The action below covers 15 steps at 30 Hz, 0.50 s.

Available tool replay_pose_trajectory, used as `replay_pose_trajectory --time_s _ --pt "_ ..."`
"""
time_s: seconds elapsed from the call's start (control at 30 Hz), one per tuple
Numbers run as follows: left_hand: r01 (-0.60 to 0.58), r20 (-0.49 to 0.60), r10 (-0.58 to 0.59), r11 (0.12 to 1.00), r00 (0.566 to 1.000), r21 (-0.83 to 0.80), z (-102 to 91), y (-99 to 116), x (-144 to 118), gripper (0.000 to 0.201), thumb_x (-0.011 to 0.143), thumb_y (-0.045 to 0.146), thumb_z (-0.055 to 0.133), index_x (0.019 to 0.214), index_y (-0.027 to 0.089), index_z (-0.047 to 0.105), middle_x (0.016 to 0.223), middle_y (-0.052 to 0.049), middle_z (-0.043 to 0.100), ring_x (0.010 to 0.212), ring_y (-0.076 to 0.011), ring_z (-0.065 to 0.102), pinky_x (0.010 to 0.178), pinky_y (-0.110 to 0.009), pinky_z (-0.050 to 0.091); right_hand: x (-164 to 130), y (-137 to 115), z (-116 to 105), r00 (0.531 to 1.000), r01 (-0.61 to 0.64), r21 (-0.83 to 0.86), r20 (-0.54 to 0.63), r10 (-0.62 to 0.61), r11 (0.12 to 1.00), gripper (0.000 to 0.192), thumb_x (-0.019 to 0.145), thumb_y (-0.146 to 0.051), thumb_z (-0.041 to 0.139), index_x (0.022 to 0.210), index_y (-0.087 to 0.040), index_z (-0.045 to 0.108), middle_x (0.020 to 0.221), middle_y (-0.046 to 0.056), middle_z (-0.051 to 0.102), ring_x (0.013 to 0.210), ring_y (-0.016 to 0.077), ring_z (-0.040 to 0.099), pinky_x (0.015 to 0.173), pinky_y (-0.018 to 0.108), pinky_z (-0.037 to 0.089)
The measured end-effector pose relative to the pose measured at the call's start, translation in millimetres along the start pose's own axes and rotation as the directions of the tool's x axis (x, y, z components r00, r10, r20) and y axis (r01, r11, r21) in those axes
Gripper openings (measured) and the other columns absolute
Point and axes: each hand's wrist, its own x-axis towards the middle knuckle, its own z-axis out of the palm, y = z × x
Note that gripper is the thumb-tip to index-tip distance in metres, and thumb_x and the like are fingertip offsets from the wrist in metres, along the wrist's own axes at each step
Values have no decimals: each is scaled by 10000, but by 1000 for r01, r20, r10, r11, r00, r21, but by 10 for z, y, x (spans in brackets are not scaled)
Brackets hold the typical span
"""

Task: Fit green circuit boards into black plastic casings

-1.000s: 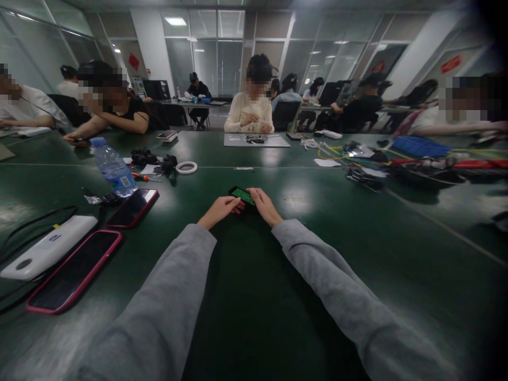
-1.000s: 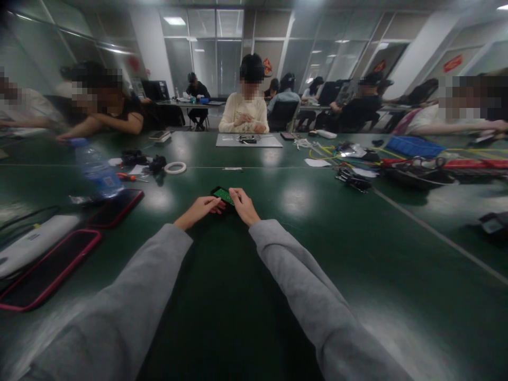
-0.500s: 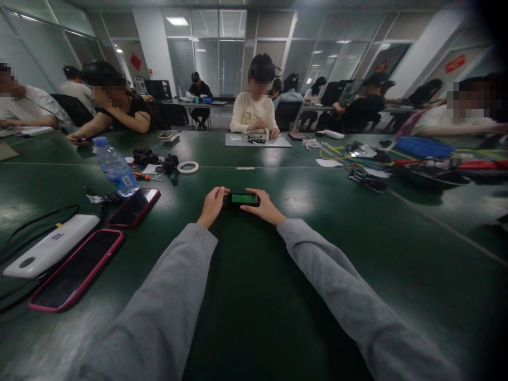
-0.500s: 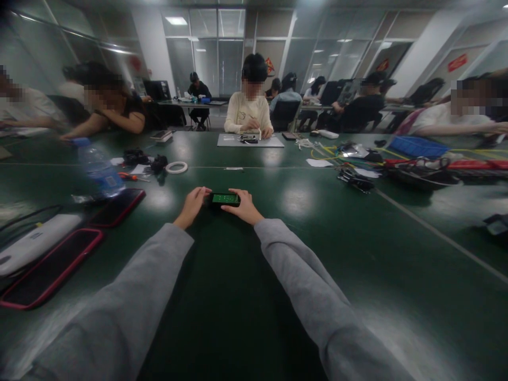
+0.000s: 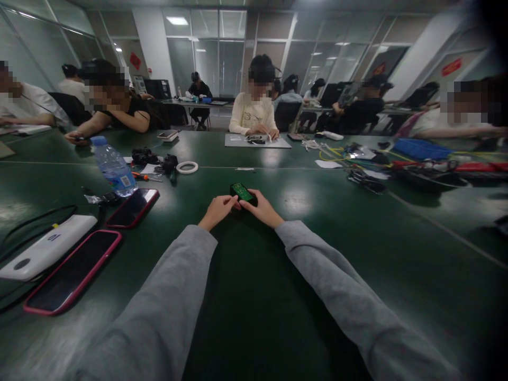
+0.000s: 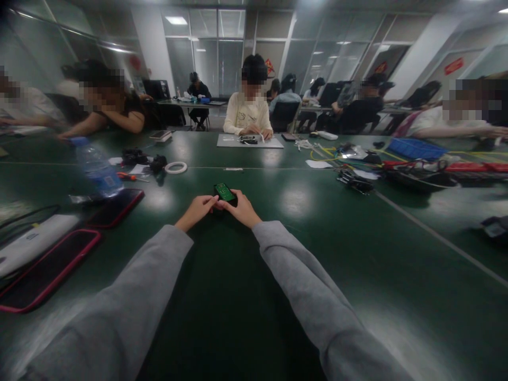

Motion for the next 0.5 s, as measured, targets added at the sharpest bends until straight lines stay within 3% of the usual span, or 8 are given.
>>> replay_pose_trajectory --time_s 0.07,0.13,0.27,0.33,0.4,0.5 --pt "0 -42 -2 999 999 -49 -6 -20 35 417 873 495 465 732 180 698 749 -50 698 610 -150 574 652 -279 434 14 -1 10 997 74 -141 26 -71 987 769 694 -537 737 1304 -173 441 1206 128 542 1123 274 515 973 451 418" --pt "-27 -137 12 994 990 -106 -29 -71 104 367 873 468 485 768 182 689 807 -55 693 725 -167 603 741 -284 445 61 28 10 990 138 -203 69 -126 969 768 693 -470 756 1327 -190 425 1210 122 536 1129 280 506 972 461 414" --pt "-43 -404 -36 981 914 -187 -108 -240 320 273 878 403 517 1013 203 645 1097 -69 650 1020 -194 575 942 -313 399 212 124 -20 978 183 -166 131 -163 969 724 735 -393 731 1353 -217 397 1253 100 511 1144 261 494 988 451 406" --pt "-16 -403 -87 969 911 -246 -138 -318 427 289 878 396 524 1067 204 629 1158 -74 630 1077 -203 557 978 -323 381 281 174 -43 981 169 -136 120 -153 976 765 717 -370 750 1363 -198 379 1265 110 496 1160 262 480 998 445 399" --pt "7 -340 -108 958 934 -286 -150 -373 506 284 873 396 537 1053 204 643 1128 -73 645 1074 -209 566 986 -325 378 332 219 -69 985 150 -120 98 -139 981 773 703 -347 763 1355 -181 383 1257 119 493 1165 264 472 1001 442 395" --pt "9 -258 -87 958 962 -288 -145 -426 567 277 876 403 531 1034 215 659 1078 -60 664 1043 -208 584 961 -320 398 375 280 -96 980 170 -123 123 -155 978 673 731 -339 739 1316 -198 436 1236 100 503 1152 258 471 1009 447 384"
